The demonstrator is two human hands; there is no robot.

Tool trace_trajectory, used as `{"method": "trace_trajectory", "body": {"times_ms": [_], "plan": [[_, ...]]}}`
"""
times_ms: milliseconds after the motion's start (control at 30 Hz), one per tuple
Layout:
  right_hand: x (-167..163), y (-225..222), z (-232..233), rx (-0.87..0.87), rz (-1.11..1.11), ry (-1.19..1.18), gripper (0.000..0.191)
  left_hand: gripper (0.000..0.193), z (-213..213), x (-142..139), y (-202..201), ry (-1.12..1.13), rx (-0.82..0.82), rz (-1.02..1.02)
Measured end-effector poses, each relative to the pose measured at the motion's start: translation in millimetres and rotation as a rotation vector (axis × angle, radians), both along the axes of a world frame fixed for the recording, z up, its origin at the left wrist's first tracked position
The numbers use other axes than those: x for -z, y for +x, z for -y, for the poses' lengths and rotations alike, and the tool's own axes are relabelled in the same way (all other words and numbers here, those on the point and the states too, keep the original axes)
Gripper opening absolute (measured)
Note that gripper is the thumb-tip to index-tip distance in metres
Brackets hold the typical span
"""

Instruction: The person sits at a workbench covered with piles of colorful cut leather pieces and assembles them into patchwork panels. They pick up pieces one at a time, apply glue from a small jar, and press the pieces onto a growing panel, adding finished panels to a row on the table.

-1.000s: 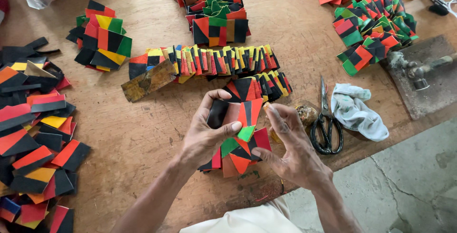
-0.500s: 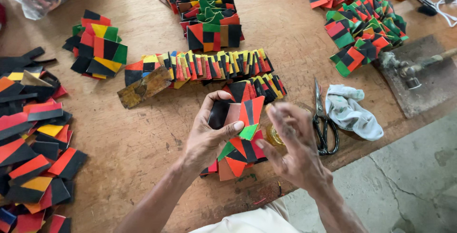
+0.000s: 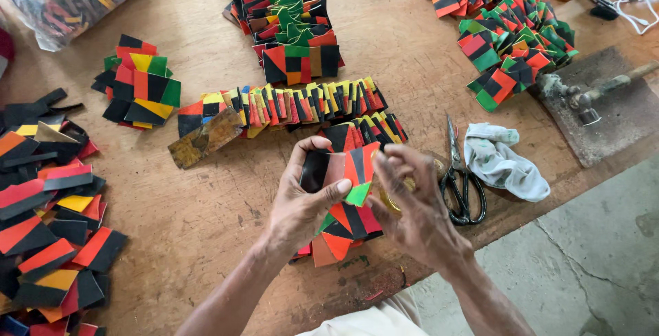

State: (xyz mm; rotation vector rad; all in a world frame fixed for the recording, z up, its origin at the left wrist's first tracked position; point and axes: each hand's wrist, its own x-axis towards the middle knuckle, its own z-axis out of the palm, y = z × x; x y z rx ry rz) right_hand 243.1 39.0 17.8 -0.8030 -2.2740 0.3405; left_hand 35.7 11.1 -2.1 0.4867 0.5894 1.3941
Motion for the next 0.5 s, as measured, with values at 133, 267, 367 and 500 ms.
{"method": "trace_trajectory", "body": {"times_ms": [133,267,367,500], "plan": [[-5.2,5.1,-9.7,0.024,-0.007,-0.105,0.082,0.062,5.1,-0.8,1.9,-0.001,0.008,-0.009],[-4.1,-4.1,-2.7,-0.020,-0.007,-0.025,0.081,0.063,0.2,-1.9,-1.7,-0.012,-0.051,-0.043],[0.6,-7.3,16.2,-0.048,0.073,0.081,0.080,0.060,-5.0,-3.3,-6.6,-0.050,-0.095,-0.045],[6.9,5.4,46.6,-0.148,0.071,-0.006,0.069,0.044,-14.4,-4.2,-18.0,-0.101,-0.195,-0.029]]}}
